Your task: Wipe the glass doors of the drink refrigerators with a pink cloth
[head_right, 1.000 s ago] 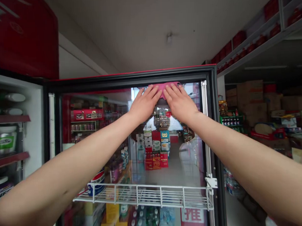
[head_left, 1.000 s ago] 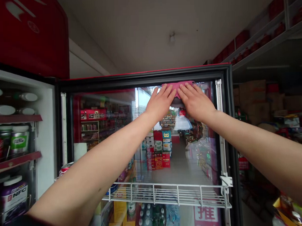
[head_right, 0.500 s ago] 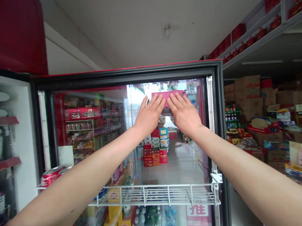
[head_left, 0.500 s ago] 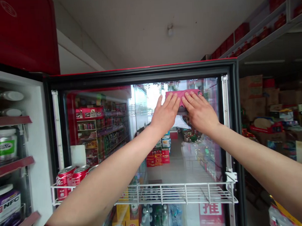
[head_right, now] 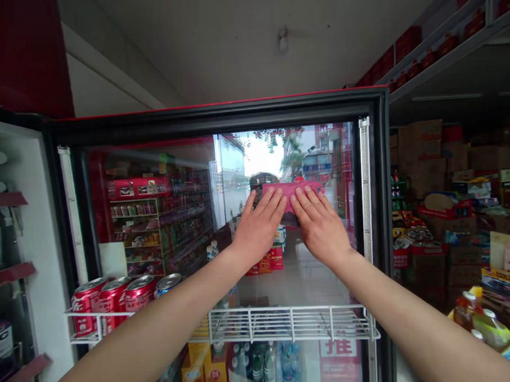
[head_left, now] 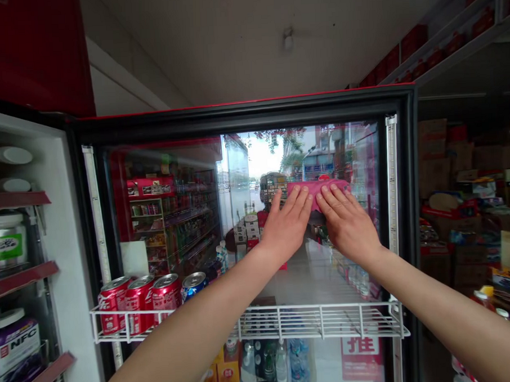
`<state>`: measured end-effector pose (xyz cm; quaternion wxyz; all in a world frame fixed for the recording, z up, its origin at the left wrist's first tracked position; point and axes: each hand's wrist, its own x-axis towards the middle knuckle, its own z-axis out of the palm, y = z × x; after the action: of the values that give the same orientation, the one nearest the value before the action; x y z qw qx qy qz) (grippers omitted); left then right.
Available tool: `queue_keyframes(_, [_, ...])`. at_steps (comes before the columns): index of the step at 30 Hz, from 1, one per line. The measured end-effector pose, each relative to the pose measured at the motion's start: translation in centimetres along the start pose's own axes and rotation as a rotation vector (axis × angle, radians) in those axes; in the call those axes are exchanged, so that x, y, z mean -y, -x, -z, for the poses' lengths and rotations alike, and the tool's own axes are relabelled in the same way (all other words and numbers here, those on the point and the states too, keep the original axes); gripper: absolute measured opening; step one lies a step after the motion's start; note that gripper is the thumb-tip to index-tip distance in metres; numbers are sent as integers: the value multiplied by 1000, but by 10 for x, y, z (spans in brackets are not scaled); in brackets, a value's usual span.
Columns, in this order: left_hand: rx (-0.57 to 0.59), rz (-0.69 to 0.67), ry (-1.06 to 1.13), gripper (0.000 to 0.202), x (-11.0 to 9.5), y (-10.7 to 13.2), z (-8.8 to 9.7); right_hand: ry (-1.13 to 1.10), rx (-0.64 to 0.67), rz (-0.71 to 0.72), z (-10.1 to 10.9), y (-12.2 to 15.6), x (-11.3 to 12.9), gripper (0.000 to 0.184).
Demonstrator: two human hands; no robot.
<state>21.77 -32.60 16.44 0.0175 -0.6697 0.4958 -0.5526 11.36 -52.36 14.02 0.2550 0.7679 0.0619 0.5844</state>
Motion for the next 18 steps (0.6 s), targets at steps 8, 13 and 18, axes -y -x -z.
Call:
queue_keyframes(8, [17,5,-26,59,-17,29,-7,9,8,62,-1,29,15,67])
queue_keyframes(13, [-36,-9,-33,52,-26,47,-17,28,24,81,-1,44,25,55])
queue_keyframes(18, [-131,-40,-74,47,-34,69,-25,15,63,109,4,59,39,51])
